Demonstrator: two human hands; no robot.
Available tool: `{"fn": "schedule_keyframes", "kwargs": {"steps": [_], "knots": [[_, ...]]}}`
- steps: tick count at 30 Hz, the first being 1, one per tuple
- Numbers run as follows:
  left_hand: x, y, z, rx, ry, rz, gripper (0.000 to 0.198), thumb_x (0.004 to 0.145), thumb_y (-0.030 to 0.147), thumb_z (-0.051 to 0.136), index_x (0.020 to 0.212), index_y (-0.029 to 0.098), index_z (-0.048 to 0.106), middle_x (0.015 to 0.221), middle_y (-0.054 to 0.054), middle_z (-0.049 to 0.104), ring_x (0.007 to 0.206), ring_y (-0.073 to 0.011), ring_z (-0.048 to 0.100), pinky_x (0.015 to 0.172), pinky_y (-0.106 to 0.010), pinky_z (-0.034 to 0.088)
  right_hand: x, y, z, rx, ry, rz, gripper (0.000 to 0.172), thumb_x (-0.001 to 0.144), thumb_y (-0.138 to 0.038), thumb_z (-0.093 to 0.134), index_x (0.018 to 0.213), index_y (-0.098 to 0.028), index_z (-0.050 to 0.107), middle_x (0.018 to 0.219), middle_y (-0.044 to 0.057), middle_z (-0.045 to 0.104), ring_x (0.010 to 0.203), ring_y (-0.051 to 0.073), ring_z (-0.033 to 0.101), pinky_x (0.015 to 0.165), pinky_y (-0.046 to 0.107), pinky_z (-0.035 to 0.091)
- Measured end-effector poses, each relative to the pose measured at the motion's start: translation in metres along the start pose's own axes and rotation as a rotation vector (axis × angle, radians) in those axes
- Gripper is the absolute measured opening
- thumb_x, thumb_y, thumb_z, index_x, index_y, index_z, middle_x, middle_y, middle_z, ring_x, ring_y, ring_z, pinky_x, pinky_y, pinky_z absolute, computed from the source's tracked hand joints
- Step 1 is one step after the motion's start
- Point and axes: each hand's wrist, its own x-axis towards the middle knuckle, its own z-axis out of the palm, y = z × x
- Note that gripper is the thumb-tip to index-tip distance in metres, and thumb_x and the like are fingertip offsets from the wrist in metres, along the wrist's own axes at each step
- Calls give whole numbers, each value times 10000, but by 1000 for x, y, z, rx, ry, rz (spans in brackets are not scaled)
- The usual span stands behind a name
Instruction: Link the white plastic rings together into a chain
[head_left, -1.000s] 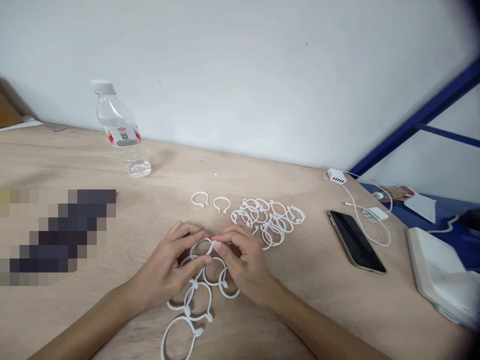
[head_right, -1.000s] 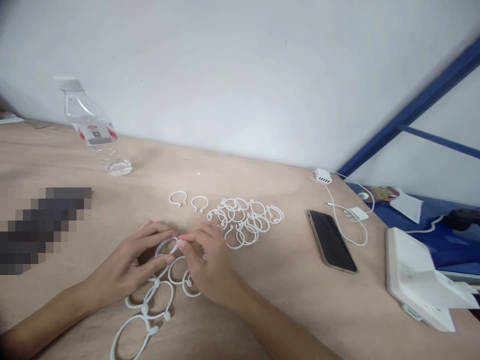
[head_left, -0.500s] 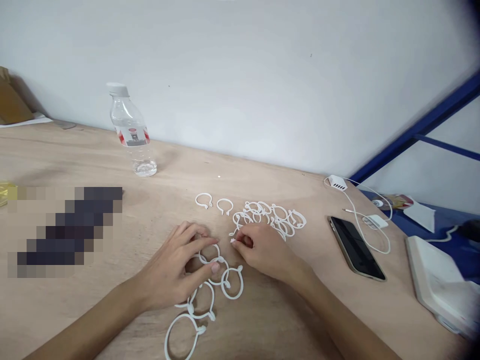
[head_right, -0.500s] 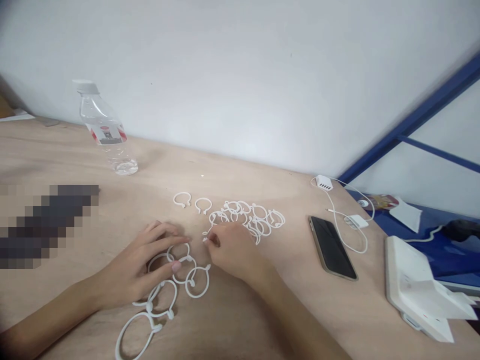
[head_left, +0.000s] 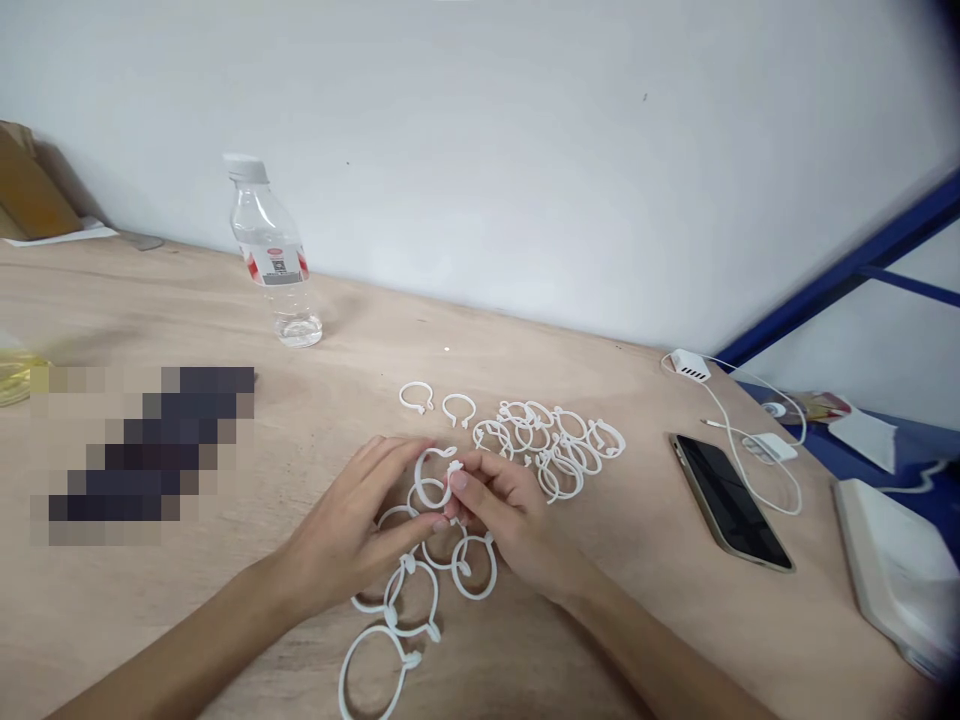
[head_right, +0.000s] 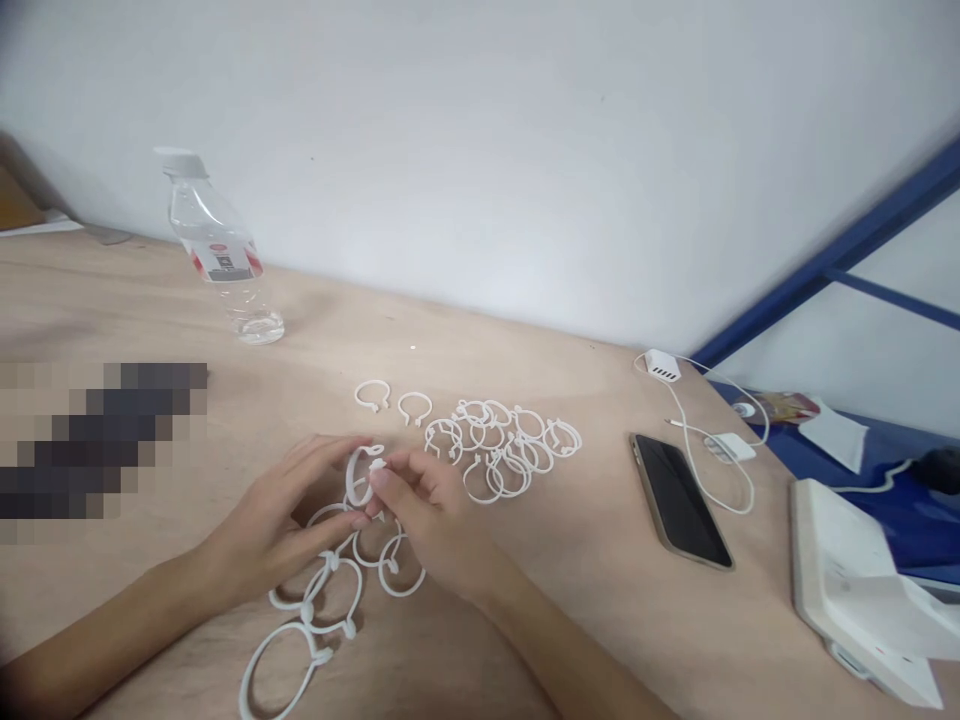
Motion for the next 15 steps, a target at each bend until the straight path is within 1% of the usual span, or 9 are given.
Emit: {"fn": "schedule_keyframes", "kwargs": {"steps": [2, 4, 6, 8, 9, 11, 13, 15], "knots": [[0, 0, 0, -17, 16, 38, 408, 892, 340, 573, 1272, 232, 469, 1165, -84, 613, 1064, -243, 560, 914, -392, 466, 0, 2, 1, 14, 10, -20, 283, 836, -454, 618, 778, -177, 622, 673, -11, 610, 626, 101, 558, 591, 229, 458], [1, 1, -1, -20, 34, 68, 349, 898, 322, 563, 1227, 216, 508, 1107, -79, 629, 1011, -232, 569, 882, -370, 470, 1, 3, 2, 8, 54, -53, 255, 817, -437, 644, 795, -183, 630, 701, -8, 616, 648, 106, 571, 612, 236, 473], [1, 1, -2, -22, 19, 84, 317, 907, 312, 555, 1205, 211, 523, 1080, -79, 631, 981, -224, 565, 862, -361, 463, 1, 4, 3, -3, 132, -109, 227, 781, -398, 688, 886, -202, 640, 752, -8, 623, 686, 114, 583, 645, 244, 486], [2, 2, -3, -31, -19, 101, 299, 914, 306, 547, 1197, 209, 529, 1062, -80, 631, 973, -222, 560, 860, -362, 454, 2, 3, 2, -43, 173, -178, 237, 770, -356, 699, 960, -220, 655, 805, -1, 639, 735, 126, 597, 681, 255, 494], [2, 3, -4, -38, -35, 107, 291, 915, 305, 545, 1190, 210, 534, 1050, -78, 632, 969, -221, 560, 862, -363, 450, 2, 2, 1, -74, 167, -205, 215, 784, -341, 684, 963, -223, 669, 815, 2, 649, 751, 130, 601, 694, 259, 494], [2, 4, -5, -44, -63, 115, 262, 916, 304, 538, 1161, 212, 554, 1026, -70, 638, 948, -219, 562, 857, -368, 448, 2, 0, -2, -151, 123, -229, 140, 824, -323, 643, 892, -215, 701, 794, 4, 667, 746, 130, 604, 692, 259, 485], [3, 6, -6, -44, -90, 111, 231, 919, 303, 525, 1128, 217, 574, 1011, -63, 643, 922, -215, 563, 846, -369, 448, 1, -2, -6, -208, 86, -227, 130, 839, -312, 631, 829, -207, 707, 758, -4, 671, 716, 124, 597, 669, 253, 471], [3, 7, -7, -43, -102, 102, 225, 922, 299, 516, 1122, 219, 581, 1016, -61, 644, 921, -213, 560, 842, -364, 448, 1, -4, -9, -236, 61, -220, 131, 847, -311, 627, 826, -207, 703, 747, -14, 669, 696, 116, 587, 653, 246, 459]]}}
